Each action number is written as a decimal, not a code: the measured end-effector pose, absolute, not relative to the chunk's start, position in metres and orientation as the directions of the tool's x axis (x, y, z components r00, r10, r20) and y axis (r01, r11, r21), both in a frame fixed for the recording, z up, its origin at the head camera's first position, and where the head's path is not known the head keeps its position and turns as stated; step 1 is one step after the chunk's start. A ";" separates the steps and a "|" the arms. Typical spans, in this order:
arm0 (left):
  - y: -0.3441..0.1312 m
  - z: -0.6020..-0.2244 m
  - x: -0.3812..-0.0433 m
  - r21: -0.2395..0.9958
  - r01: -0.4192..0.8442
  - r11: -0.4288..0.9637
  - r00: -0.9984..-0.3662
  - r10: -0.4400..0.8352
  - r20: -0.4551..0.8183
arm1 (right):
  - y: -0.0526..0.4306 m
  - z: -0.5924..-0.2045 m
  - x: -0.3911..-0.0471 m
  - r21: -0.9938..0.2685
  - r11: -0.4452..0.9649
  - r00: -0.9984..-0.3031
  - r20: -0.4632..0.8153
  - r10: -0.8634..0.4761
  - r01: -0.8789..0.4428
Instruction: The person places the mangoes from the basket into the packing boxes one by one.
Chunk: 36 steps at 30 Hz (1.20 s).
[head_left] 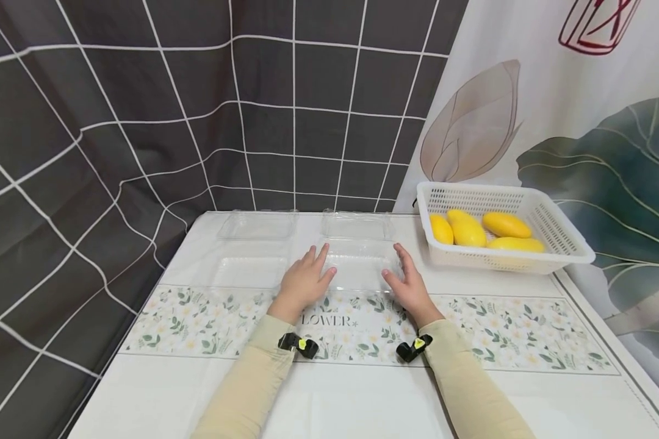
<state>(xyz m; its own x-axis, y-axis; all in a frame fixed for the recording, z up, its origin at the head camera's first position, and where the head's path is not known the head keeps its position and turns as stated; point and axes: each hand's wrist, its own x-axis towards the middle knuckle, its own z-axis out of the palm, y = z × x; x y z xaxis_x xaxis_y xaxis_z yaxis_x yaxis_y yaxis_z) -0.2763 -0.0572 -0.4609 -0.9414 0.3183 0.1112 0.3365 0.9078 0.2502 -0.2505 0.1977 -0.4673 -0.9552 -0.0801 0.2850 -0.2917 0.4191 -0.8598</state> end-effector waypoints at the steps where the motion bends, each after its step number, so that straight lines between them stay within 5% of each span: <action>1: -0.057 -0.461 -0.275 0.254 0.327 0.910 -0.945 0.309 0.109 | 0.197 -0.467 -0.250 -0.863 0.417 -0.958 0.278 -0.077 -0.284; 10: -0.051 -0.465 -0.269 0.471 0.231 0.851 -0.973 0.193 0.128 | 0.200 -0.484 -0.262 -0.866 0.424 -0.962 0.268 -0.055 -0.265; 20: -0.046 -0.487 -0.269 0.874 0.172 0.454 -0.985 0.090 0.147 | 0.201 -0.487 -0.260 -0.861 0.450 -0.967 0.251 -0.029 -0.237; 26: -0.049 -0.489 -0.268 0.936 0.137 0.323 -0.989 0.095 0.112 | 0.201 -0.486 -0.262 -0.868 0.434 -0.967 0.255 -0.026 -0.240; 36: -0.049 -0.491 -0.261 0.947 0.121 0.299 -0.992 0.080 0.101 | 0.211 -0.451 -0.260 -0.850 0.388 -0.925 0.379 -0.018 -0.356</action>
